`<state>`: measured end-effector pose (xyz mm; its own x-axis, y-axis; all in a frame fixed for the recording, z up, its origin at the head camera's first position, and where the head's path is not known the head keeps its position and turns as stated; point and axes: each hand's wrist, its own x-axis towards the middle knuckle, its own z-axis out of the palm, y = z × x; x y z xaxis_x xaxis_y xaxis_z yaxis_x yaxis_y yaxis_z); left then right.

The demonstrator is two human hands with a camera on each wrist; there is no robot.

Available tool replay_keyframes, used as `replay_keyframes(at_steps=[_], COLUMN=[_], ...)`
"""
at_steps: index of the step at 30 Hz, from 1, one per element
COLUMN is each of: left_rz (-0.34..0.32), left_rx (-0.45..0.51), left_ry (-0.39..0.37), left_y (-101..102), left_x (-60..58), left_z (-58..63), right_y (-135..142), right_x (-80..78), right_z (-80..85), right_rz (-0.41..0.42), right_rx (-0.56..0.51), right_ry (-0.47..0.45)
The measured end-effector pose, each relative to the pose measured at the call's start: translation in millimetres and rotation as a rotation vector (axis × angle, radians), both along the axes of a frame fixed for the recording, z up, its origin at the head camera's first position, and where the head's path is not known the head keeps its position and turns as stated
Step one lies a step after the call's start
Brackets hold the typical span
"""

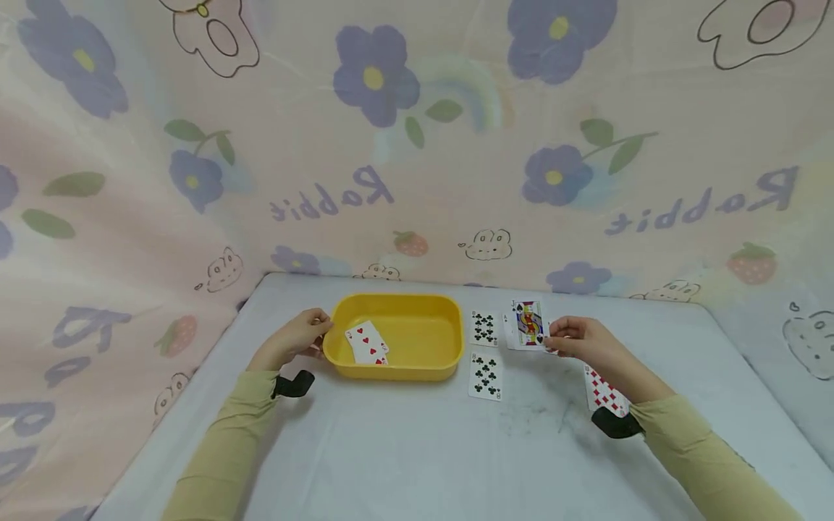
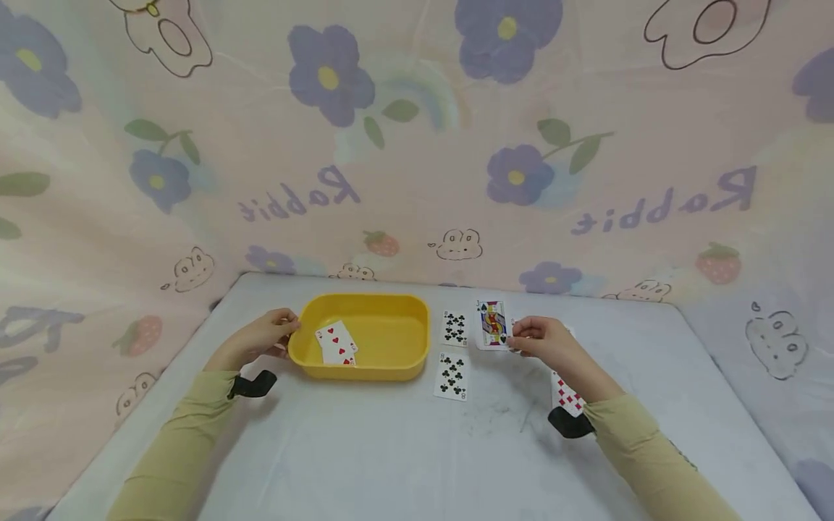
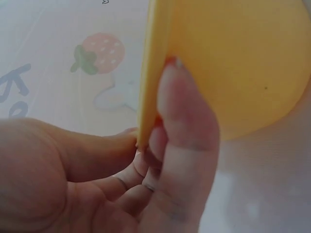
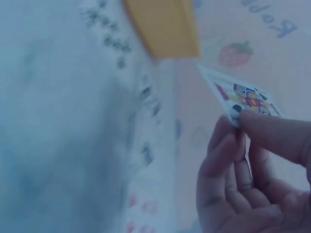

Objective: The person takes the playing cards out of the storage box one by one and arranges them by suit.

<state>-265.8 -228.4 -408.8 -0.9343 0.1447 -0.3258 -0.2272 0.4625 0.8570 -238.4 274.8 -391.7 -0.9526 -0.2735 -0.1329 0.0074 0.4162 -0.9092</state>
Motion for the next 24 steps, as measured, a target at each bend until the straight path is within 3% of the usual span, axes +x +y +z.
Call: replay_keyframes(at_steps=[12, 19, 24], left_rz=[-0.006, 0.004, -0.002], left_rx=[0.037, 0.030, 0.036], left_ry=[0.003, 0.004, 0.003], left_y=[-1, -1, -1], left_x=[1.2, 3.0, 1.7], left_z=[-2.3, -1.9, 0.4], right_y=[28, 18, 10], right_x=[32.6, 40.9, 43.9], right_z=[-23.1, -38.7, -49.7], right_rz=[-0.008, 0.050, 0.000], right_rx=[-0.085, -0.230, -0.261], right_ry=[-0.158, -0.288, -0.342])
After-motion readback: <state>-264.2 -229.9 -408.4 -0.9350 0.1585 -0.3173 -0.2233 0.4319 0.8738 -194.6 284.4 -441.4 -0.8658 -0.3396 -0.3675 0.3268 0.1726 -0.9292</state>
